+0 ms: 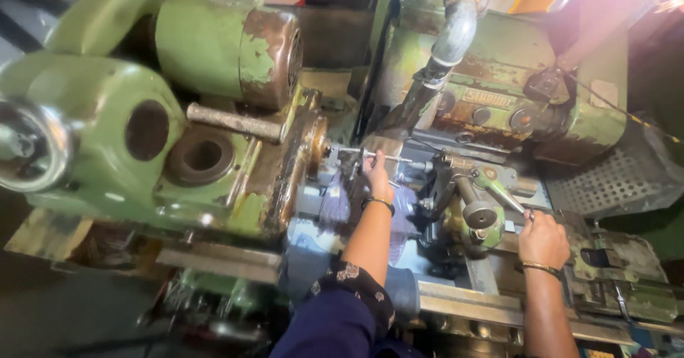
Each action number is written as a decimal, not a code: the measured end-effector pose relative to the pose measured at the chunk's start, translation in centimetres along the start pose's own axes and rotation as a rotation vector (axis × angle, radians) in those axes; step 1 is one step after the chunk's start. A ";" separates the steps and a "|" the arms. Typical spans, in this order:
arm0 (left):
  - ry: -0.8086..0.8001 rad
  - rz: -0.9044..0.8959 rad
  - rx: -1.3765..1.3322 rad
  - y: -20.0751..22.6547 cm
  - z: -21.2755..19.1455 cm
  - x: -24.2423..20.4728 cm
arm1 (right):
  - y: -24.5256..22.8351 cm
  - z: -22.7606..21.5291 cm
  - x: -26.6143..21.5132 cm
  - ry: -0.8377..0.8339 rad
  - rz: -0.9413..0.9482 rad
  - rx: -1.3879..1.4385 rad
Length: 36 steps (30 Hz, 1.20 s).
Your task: The person repeatedly picks up metal rods from green bins, inserts them into a lathe chuck, operates the machine to machine the rods, and then removes the finished pieces. The process is repeated multiple times in a continuous loop.
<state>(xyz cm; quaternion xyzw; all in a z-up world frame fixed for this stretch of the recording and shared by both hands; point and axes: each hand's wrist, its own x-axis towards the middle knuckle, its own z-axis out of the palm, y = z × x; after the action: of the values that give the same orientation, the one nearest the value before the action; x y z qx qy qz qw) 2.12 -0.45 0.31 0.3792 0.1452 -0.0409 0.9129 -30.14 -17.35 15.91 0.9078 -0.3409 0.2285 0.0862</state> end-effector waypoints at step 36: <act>-0.111 -0.069 -0.136 0.7 -4.0 1.6 | -0.4 -0.3 0.4 -0.123 0.050 -0.064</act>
<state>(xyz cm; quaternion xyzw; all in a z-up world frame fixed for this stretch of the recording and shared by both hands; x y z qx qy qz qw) 2.84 2.95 -2.35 0.3082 0.1098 -0.0832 0.9413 -29.72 -17.13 16.38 0.9082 -0.3752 0.1635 0.0883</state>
